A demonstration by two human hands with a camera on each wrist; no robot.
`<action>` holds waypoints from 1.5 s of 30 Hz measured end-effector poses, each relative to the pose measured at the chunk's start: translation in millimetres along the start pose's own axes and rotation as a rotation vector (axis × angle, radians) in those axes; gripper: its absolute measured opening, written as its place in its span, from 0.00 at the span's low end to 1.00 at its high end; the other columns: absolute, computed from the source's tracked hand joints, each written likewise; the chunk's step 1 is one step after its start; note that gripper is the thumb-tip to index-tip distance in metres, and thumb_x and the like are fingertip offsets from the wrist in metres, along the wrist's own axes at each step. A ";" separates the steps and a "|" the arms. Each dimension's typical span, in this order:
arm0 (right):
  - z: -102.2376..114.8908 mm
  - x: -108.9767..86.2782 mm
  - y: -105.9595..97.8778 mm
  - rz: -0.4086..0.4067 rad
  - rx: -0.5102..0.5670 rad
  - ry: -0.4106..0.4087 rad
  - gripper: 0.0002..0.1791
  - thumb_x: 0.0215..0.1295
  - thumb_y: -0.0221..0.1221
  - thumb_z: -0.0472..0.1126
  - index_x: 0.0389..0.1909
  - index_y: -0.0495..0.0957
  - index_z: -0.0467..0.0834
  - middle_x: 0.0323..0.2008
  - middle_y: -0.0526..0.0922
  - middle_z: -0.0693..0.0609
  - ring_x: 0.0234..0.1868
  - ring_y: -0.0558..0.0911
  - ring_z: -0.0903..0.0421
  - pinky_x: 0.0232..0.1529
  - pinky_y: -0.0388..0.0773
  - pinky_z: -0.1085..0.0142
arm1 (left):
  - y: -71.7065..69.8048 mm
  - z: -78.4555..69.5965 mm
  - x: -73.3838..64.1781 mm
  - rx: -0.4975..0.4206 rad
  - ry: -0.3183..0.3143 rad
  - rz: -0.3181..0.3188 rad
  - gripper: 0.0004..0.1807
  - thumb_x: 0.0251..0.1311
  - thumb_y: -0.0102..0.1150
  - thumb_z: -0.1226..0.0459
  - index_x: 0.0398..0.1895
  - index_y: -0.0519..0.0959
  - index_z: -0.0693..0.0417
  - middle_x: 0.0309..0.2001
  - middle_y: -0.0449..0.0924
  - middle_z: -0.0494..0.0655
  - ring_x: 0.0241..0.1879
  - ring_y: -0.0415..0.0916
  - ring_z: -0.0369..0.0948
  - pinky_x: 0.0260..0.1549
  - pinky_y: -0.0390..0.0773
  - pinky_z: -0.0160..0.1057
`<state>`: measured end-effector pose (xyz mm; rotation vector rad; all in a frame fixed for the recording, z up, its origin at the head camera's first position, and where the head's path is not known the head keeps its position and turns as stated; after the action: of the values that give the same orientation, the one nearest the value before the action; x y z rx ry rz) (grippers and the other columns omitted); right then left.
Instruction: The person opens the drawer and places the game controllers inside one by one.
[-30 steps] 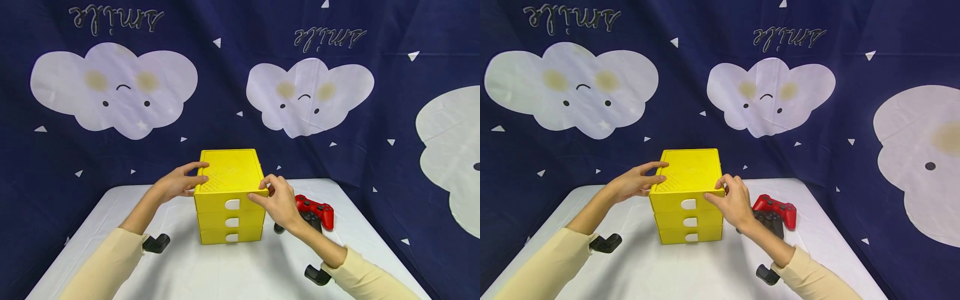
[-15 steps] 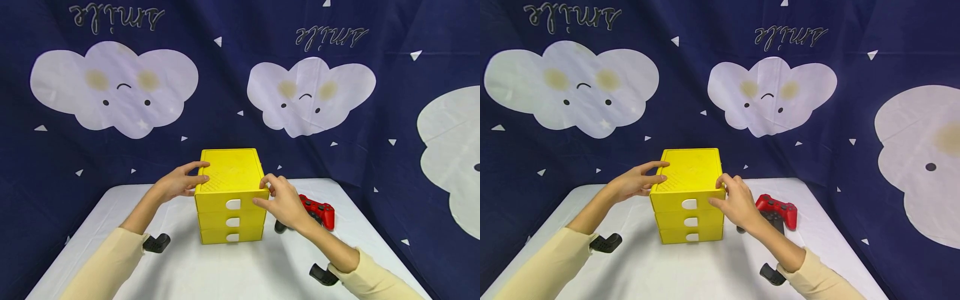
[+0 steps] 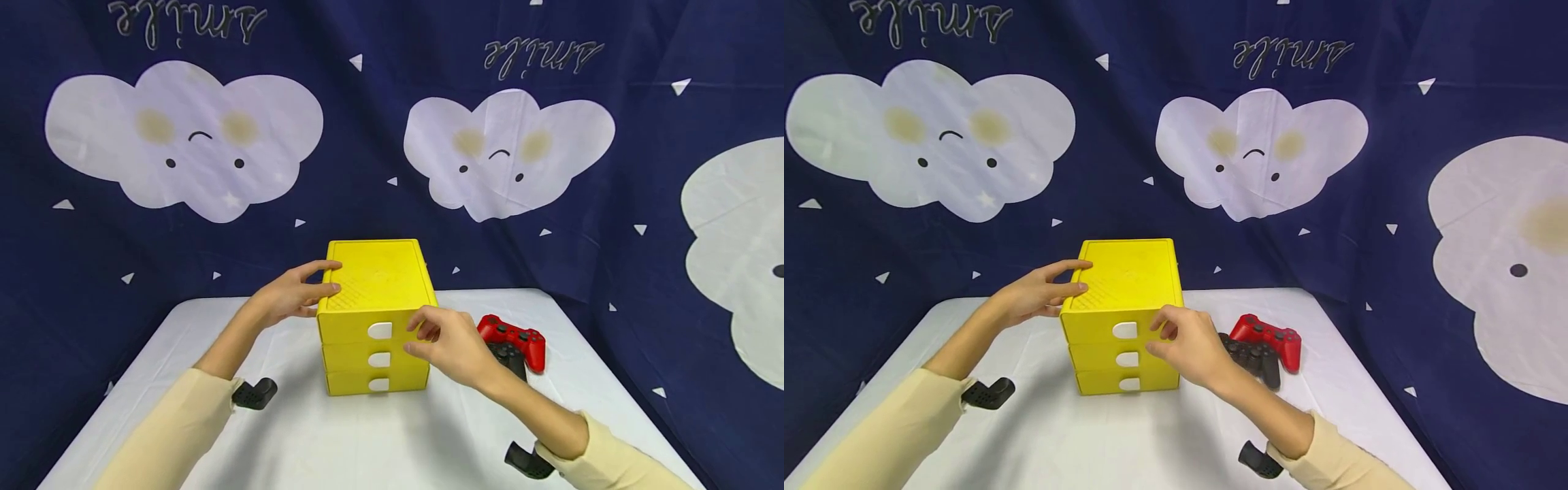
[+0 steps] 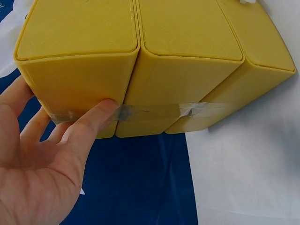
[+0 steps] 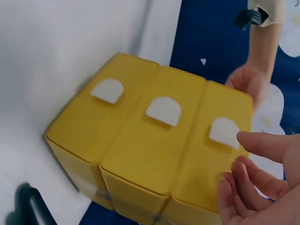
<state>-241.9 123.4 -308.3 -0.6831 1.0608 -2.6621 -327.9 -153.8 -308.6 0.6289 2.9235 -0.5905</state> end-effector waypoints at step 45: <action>-27.2 15.9 52.7 0.268 0.110 0.118 0.05 0.60 0.66 0.29 0.33 0.89 0.40 0.30 0.90 0.49 0.22 0.87 0.52 0.25 0.83 0.68 | 1.0 -2.2 0.6 0.004 -0.011 -0.003 0.38 0.69 0.62 0.51 0.79 0.57 0.37 0.80 0.52 0.56 0.77 0.52 0.65 0.68 0.70 0.60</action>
<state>-268.5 96.1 -356.4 -0.3388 0.9495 -2.5288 -328.1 -151.9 -307.0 0.6202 2.9137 -0.5987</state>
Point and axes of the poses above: each hand's wrist, its own x-axis towards the middle knuckle, its own y-axis out of the palm, z = x × y, the point moved 4 cm from there along x, towards the middle knuckle
